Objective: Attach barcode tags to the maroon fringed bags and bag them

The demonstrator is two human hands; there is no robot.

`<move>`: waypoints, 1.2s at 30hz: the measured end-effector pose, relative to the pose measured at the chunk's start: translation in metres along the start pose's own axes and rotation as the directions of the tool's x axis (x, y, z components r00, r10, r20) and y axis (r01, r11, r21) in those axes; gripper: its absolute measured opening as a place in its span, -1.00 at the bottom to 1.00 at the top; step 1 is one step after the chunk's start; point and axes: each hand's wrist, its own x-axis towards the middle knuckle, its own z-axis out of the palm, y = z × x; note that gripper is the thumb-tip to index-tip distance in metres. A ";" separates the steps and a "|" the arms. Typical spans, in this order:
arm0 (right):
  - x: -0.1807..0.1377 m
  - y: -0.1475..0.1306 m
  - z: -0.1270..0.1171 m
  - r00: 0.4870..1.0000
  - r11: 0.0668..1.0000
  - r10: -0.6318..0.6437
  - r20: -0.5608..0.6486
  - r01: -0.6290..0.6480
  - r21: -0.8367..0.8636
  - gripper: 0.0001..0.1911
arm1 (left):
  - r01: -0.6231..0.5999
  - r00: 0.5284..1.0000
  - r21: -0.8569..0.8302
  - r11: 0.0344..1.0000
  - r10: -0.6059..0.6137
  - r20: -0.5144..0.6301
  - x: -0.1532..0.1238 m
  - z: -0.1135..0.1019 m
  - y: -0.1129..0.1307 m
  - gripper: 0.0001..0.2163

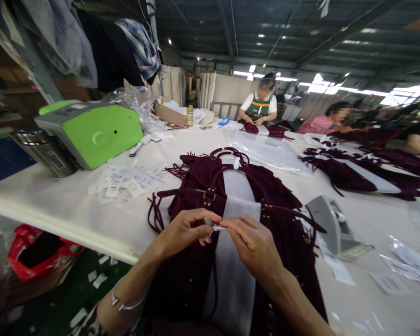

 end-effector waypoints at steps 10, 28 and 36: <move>0.000 -0.012 -0.008 0.903 0.909 -0.390 -0.178 0.347 -0.231 -0.62 | -0.357 0.893 0.427 0.831 0.437 -0.103 -0.012 0.006 0.005 -0.85; -0.009 -0.016 0.007 0.859 0.792 0.446 0.250 -0.509 0.336 -0.80 | -0.180 0.860 -0.007 0.984 0.154 -0.487 -0.014 -0.007 0.001 -0.83; 0.001 -0.011 -0.006 0.788 0.798 0.440 0.430 -0.563 0.214 -0.51 | -0.159 0.923 -0.338 0.928 0.017 -0.386 -0.009 0.000 -0.004 -0.73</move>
